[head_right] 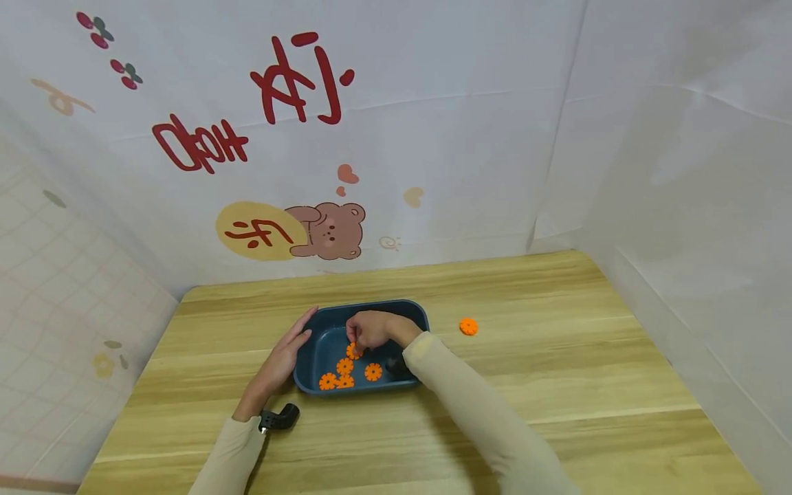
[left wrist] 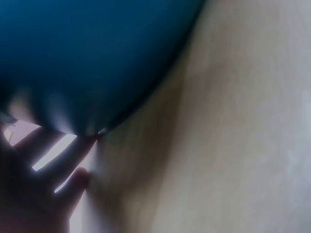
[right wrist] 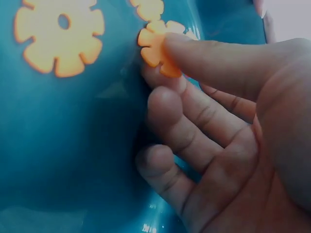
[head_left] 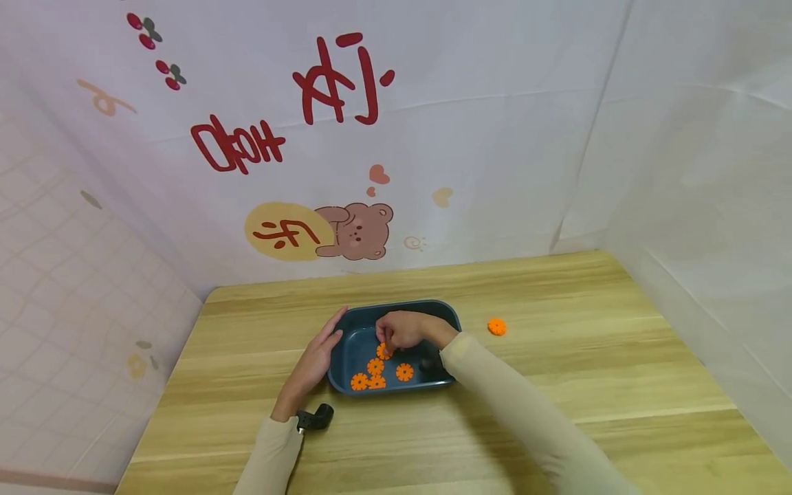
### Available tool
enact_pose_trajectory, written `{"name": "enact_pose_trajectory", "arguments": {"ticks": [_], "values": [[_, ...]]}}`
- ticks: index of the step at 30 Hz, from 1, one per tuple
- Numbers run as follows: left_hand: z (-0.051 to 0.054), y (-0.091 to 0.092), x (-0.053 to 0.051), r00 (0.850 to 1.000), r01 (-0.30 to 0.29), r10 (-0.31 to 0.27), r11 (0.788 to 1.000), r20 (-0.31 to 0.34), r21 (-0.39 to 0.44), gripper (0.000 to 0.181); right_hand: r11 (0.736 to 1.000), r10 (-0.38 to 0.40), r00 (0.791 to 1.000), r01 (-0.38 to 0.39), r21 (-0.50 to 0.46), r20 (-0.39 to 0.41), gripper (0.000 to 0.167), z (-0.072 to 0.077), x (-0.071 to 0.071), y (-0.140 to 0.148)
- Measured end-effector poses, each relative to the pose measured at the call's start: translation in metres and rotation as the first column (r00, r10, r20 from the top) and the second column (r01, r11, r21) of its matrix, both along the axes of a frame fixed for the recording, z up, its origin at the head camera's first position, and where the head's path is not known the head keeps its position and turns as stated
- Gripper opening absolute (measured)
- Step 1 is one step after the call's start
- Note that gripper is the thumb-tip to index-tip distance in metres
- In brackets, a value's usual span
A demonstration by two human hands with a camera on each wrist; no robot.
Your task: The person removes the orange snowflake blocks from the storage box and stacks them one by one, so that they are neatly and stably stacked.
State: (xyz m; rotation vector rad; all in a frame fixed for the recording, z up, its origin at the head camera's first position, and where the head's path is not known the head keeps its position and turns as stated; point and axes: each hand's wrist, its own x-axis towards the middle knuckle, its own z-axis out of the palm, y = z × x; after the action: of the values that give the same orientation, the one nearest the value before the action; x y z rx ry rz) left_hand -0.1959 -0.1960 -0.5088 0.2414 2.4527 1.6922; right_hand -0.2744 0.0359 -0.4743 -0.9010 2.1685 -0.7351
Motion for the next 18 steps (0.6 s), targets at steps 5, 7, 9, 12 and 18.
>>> {"name": "enact_pose_trajectory", "arguments": {"ticks": [5,7,9,12,18], "values": [[0.004,0.000,0.002,1.000,0.008,-0.009,1.000,0.024,0.007,0.048,0.999,-0.018,1.000,0.019,-0.028,0.024,0.014,0.002,0.002,0.001],[0.012,0.001,0.005,0.999,0.017,-0.018,1.000,0.042,0.014,0.049,0.999,-0.026,0.999,0.028,-0.039,0.031,0.013,0.003,0.002,0.002],[0.019,0.002,0.008,0.998,0.027,-0.028,0.999,0.058,0.019,0.049,0.998,-0.033,0.999,0.035,-0.052,0.035,0.012,0.004,0.003,0.003],[0.027,0.004,0.011,0.997,0.036,-0.037,0.999,0.069,0.016,0.050,0.997,-0.026,0.999,0.027,-0.070,0.025,0.013,0.007,0.003,0.007],[0.008,0.000,0.002,0.999,0.014,-0.015,1.000,0.037,0.014,0.048,0.991,-0.034,0.999,0.035,-0.132,0.012,0.025,0.020,0.004,0.020]]}}
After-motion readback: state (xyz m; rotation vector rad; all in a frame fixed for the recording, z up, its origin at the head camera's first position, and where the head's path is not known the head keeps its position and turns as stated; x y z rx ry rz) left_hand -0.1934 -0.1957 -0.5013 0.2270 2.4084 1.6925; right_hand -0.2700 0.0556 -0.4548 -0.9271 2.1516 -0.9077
